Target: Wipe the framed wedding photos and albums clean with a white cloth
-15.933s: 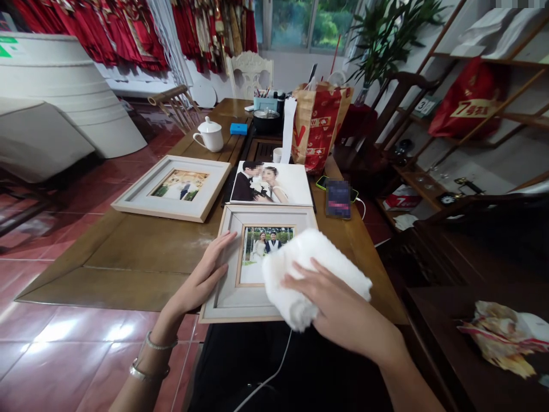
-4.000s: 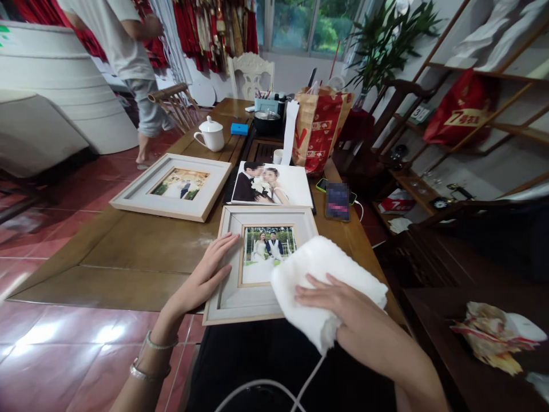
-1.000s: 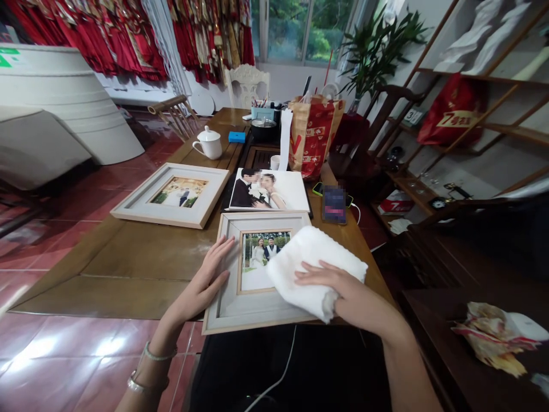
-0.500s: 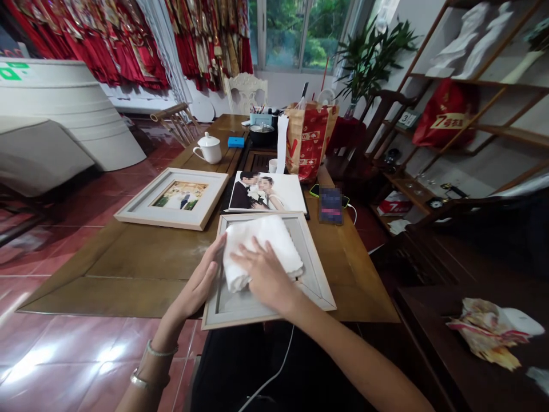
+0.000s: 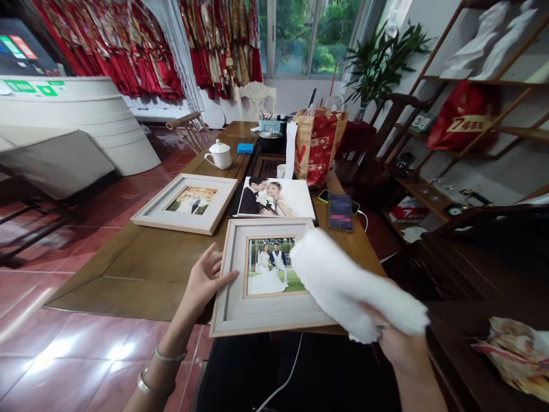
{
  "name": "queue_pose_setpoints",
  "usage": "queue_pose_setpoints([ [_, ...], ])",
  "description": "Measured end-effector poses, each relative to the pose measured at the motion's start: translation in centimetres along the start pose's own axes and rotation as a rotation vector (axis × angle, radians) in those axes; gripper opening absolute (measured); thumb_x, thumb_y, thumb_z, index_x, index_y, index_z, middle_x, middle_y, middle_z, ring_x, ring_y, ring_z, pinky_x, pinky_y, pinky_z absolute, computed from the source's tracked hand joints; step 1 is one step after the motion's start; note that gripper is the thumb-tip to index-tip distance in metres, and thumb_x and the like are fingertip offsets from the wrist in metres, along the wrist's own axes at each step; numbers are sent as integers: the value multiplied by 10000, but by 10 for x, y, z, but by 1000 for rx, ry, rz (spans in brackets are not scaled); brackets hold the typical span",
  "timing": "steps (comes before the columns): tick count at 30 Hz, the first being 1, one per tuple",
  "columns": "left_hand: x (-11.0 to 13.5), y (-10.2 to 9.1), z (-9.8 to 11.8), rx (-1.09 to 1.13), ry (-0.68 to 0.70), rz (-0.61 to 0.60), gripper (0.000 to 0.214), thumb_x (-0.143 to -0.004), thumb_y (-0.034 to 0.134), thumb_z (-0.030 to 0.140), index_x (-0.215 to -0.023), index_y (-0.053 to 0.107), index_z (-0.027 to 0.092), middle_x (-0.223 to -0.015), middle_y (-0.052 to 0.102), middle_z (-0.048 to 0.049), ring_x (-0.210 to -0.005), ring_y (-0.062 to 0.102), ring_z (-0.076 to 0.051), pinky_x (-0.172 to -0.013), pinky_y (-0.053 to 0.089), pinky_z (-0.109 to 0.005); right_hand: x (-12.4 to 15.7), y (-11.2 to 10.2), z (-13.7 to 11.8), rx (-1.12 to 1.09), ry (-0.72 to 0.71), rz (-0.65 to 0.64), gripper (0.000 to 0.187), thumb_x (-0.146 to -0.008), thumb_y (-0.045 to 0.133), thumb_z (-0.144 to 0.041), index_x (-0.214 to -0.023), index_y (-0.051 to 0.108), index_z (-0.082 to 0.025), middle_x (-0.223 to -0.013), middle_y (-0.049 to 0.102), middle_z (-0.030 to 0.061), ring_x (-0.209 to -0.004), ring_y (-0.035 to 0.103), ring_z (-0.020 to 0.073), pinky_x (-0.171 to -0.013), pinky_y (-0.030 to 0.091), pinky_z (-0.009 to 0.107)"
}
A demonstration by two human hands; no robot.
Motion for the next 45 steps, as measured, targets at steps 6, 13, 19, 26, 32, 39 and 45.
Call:
queue_pose_setpoints([
  [6,8,8,14,131,-116,118,673,-530,819,105,-1177,634,119,-1180,685,-131,-1043,671,-272,-830,564,-304,8,-11,16,141,-262,319,362,-775,661,-276,-1133,652,-330,-1239,658,64,-1170,587,366,-1026,465,530],
  [13,31,-4,14,274,-164,186,745,-517,836,161,-1230,620,184,-1120,722,-71,-857,725,-236,-643,582,-235,-1,7,38,496,-379,-215,605,-698,454,-57,-1231,622,-288,-1295,631,11,-1303,484,299,-1138,302,578],
  [19,47,-34,39,353,-97,274,763,-486,828,111,-1208,612,228,-888,762,-21,-694,735,-226,-569,600,-240,1,23,-2,69,-58,-364,645,-804,667,-335,-1406,443,-276,-1516,403,56,-1415,307,287,-1165,259,500],
  [26,39,-52,68,473,-309,369,465,-672,619,41,-1108,637,202,-792,751,-21,-656,738,-225,-626,626,-314,7,93,-45,-467,341,-704,487,-851,627,-459,-1271,595,-215,-1204,675,112,-1093,628,314,-896,555,483],
  [32,40,-64,56,611,-177,203,644,-732,624,640,-1185,635,182,-919,754,-117,-1035,675,-353,-832,589,-438,18,127,-42,-827,544,-609,249,-803,703,-306,-1017,712,-180,-926,733,58,-780,677,204,-642,611,343],
  [39,64,-19,18,449,177,-13,702,-710,616,720,-1281,537,320,-1262,645,-63,-1289,489,-319,-969,498,-462,22,160,-46,-914,497,-589,271,-804,703,-311,-1041,691,-179,-999,728,74,-836,682,246,-768,596,468],
  [45,35,-2,52,580,68,426,356,-714,754,161,-1025,606,251,-856,707,28,-771,699,-138,-633,558,-198,6,175,-59,-856,372,-771,398,-854,649,-377,-1213,605,-211,-1181,675,86,-1046,641,265,-923,528,501],
])
Point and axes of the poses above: each hand's wrist, its own x-axis away from the middle knuckle, its own y-axis out of the palm, z = x × y, the point moved 1 cm from there along -x, towards the middle knuckle
